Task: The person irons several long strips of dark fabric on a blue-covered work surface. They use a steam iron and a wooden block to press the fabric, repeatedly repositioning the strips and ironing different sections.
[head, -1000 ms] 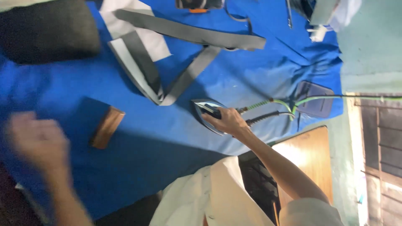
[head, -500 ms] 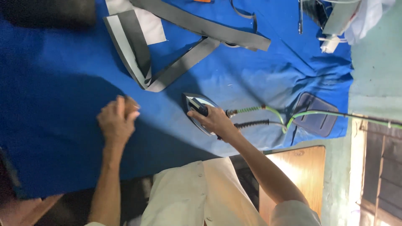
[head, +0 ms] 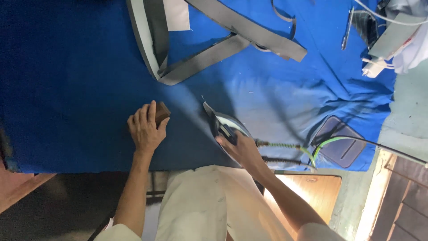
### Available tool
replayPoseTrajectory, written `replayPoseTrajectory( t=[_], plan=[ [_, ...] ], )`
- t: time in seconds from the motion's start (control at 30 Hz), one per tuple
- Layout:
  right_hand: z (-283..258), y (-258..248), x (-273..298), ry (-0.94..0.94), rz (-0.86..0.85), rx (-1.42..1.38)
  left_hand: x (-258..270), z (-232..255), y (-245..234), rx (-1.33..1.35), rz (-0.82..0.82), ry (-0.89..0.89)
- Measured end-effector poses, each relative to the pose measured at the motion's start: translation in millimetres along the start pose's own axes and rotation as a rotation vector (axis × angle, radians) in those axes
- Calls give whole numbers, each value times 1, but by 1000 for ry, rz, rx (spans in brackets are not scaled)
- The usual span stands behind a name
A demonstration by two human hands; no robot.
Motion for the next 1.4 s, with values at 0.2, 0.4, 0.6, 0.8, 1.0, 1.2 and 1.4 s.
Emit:
replayPoseTrajectory(
  t=[0.2,0.4,0.6,0.8,1.0,1.2,1.4],
  plan=[
    [-38,-65,-121,427,-47,-454,-4,0,-1,10,-11,-4],
    [-51,-91,-162,532,-44,-536,-5,-11,10,120,-66,11],
    [-38,-72,-102,224,-304,-524,-29,30,2,379,-130,186],
    [-26,-51,-27,390,-345,-671,-44,108,22,448,-254,544],
    [-19,-45,-1,355,-466,-650,-45,114,40,361,-314,673],
    [-9,-53,16,306,-520,-626,-48,115,38,342,-362,636],
    [26,-88,54,298,-542,-759,-16,154,15,294,-413,676]
  ],
)
Point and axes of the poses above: each hand's wrist, its own x-axis away from the middle knuckle, its own y-axis out of the palm, z = x × y, the point moved 1 cm from there along -x, towards the middle knuckle, and after that the axes turned 14 degrees about -y, right-handed, at the moved point
